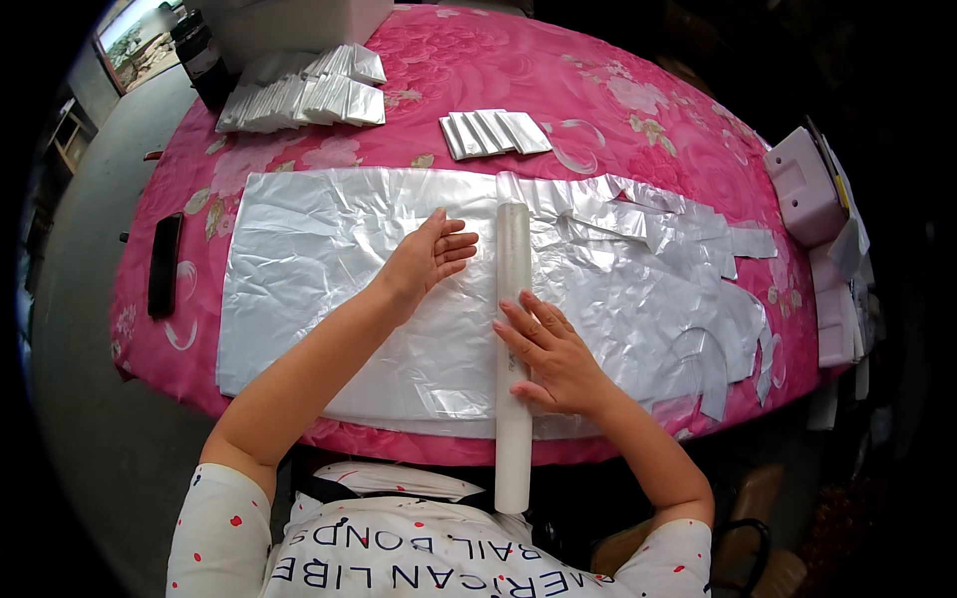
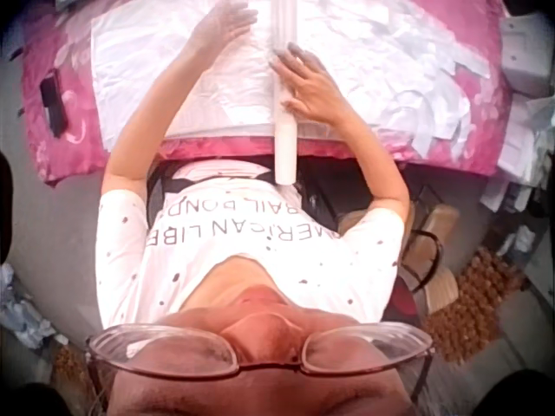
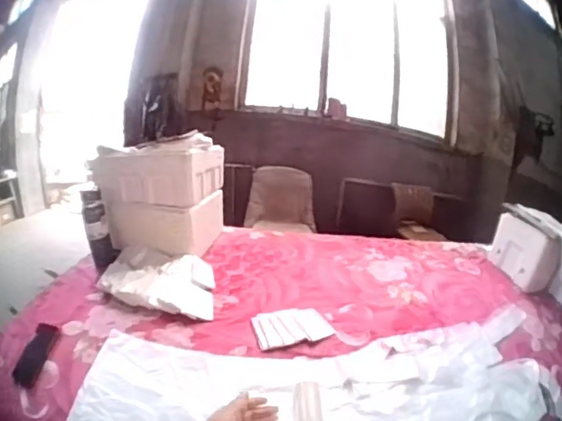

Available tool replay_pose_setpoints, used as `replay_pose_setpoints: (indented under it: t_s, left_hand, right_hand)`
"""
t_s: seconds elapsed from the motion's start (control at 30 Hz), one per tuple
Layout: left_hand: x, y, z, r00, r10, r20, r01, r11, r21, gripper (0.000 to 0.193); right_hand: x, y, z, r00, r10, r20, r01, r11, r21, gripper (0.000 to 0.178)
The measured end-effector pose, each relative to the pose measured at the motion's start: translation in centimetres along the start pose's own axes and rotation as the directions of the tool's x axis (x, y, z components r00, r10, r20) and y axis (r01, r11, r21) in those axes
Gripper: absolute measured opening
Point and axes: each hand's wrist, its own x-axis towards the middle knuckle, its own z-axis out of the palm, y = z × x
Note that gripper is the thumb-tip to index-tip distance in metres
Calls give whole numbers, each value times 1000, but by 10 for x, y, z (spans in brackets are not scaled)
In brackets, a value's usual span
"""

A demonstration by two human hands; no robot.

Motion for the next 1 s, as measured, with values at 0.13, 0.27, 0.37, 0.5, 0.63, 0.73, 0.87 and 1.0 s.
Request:
replay_pose_setpoints:
  t_s: [0.13,0.27,0.37,0.5,0.63,0.73,0.87,1.0]
  left_hand:
    - [-52,2,-69,989,139,-44,-133,985,113,56]
    - [-110,10,-133,963,203,-177,-188,977,100,56]
    - [-159,10,-167,925,248,-289,-229,969,98,55]
    - [-218,-6,-193,890,256,-378,-206,964,167,52]
    - [-257,-32,-202,882,274,-384,-184,949,256,50]
    - [-273,-44,-188,880,307,-363,-207,935,289,46]
    - [-276,-50,-161,838,346,-421,-44,813,580,41]
    - [-278,-43,-147,845,341,-412,275,384,881,73]
  right_hand:
    - [72,-57,32,984,-166,-58,168,985,48,65]
    - [124,-138,55,894,-418,-158,413,636,652,53]
    - [144,-157,48,870,-441,-221,440,493,750,44]
    - [153,-104,39,921,-316,-227,386,817,428,39]
    - [175,-90,63,922,-369,-122,383,913,137,48]
    - [206,-106,93,902,-422,-88,428,900,78,51]
    - [247,-145,125,919,-373,-124,388,912,134,49]
    - [264,-186,156,959,-85,-271,111,990,84,53]
